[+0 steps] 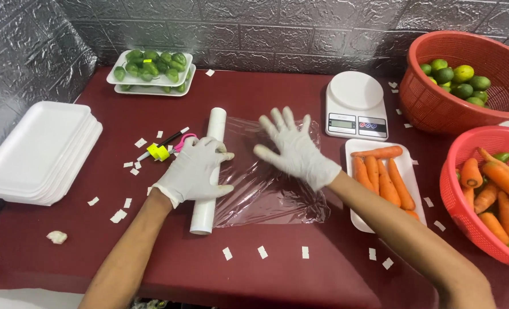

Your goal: Arranging carrots on a tray and wrapping them with plastic film for packaging.

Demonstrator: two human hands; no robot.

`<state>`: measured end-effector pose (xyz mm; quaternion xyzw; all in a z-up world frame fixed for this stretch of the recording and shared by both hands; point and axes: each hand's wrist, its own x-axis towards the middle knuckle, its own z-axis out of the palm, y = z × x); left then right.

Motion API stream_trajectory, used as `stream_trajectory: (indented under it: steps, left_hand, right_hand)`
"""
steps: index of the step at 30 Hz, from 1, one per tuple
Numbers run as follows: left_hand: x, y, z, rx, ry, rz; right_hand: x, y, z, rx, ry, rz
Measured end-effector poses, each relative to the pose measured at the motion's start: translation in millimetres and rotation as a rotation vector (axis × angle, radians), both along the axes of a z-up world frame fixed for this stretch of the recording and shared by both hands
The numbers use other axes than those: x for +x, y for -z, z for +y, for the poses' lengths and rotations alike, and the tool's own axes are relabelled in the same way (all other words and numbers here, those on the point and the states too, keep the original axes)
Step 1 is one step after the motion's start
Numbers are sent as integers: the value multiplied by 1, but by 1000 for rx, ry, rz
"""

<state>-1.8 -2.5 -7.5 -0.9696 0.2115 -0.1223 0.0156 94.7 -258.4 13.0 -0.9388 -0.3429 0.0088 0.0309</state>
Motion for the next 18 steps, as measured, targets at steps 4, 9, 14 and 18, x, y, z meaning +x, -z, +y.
stream_trajectory:
  steps: [4, 9, 14, 18]
  left_hand:
    - [1, 3, -3, 12, 23, -45]
    - [3, 10, -3, 52, 24, -82]
    - [4, 10, -2, 94, 32, -110]
    - [3, 7, -2, 91, 35, -123]
  right_hand:
    - [-41, 11, 1, 30, -261, -129]
    - [-54, 43, 2, -17, -293, -17]
    - [-55, 36, 2, -69, -286, 0]
    - [-62, 19, -7, -1, -255, 29]
